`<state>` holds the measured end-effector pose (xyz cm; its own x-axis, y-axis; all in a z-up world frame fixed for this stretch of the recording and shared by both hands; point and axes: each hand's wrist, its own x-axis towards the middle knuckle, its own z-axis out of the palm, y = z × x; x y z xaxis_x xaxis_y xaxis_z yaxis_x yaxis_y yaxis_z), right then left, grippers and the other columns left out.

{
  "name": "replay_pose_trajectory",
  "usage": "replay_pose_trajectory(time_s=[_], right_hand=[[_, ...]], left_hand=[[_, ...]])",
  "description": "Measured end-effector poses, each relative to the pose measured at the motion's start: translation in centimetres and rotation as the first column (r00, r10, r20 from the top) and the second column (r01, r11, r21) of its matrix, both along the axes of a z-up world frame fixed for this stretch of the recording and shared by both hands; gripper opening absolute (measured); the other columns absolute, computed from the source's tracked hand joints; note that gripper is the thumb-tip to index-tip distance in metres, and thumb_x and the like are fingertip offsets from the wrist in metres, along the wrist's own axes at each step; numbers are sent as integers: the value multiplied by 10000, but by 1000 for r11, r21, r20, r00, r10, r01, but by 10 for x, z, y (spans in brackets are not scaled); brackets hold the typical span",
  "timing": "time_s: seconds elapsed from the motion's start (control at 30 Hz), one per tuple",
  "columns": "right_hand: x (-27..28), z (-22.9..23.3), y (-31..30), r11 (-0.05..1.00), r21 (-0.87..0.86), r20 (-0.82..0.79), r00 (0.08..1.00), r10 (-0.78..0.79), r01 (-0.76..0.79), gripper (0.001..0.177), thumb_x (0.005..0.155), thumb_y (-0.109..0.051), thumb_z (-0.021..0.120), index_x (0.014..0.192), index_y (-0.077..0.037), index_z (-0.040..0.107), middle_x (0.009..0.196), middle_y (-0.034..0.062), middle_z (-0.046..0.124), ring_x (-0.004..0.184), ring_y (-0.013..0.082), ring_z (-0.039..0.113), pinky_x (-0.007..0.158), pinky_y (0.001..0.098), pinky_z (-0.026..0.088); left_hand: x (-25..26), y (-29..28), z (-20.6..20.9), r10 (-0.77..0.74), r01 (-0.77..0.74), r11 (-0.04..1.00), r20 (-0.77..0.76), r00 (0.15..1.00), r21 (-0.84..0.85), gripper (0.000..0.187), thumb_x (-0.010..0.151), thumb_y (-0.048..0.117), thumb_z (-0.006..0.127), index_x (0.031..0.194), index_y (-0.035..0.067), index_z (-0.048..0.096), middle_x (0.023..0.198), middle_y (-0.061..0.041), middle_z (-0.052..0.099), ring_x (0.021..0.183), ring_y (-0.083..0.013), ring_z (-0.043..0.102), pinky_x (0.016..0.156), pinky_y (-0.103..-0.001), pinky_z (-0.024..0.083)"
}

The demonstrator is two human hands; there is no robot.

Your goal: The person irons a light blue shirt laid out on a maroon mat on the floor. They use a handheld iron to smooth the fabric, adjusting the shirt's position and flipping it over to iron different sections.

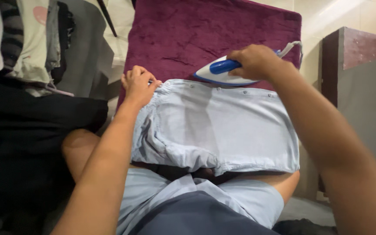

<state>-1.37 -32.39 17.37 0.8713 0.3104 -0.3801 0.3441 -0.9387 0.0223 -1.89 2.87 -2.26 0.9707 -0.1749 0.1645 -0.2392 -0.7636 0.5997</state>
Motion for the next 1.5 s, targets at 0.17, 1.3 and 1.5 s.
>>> replay_pose_trajectory(time_s=[0.17,1.3,1.5], right_hand=[[2,-8,37,997,65,-2,1000,31,-30,469,852,-401,756,1275,-205,703,1054,123,757,1011,348,702,880,484,539],[-142,-12,87,938,137,33,945,-325,318,360,915,-408,670,1143,-132,713,946,181,751,913,408,710,846,523,534],[-121,-19,106,927,200,87,937,-339,317,370,892,-399,681,1116,-105,698,943,196,744,929,410,703,821,537,527]], left_hand=[[0,0,3,-3,3,1000,-9,1000,-18,234,840,385,826,864,166,747,1208,-62,564,1211,-348,472,1135,-705,173],[-51,15,63,252,-168,958,-406,879,232,532,859,421,787,1159,10,634,1191,-243,657,1122,-432,641,915,-531,519],[-46,21,46,215,-252,966,-368,904,-55,265,914,328,731,967,72,686,1019,-183,736,1031,-380,684,894,-487,521]])
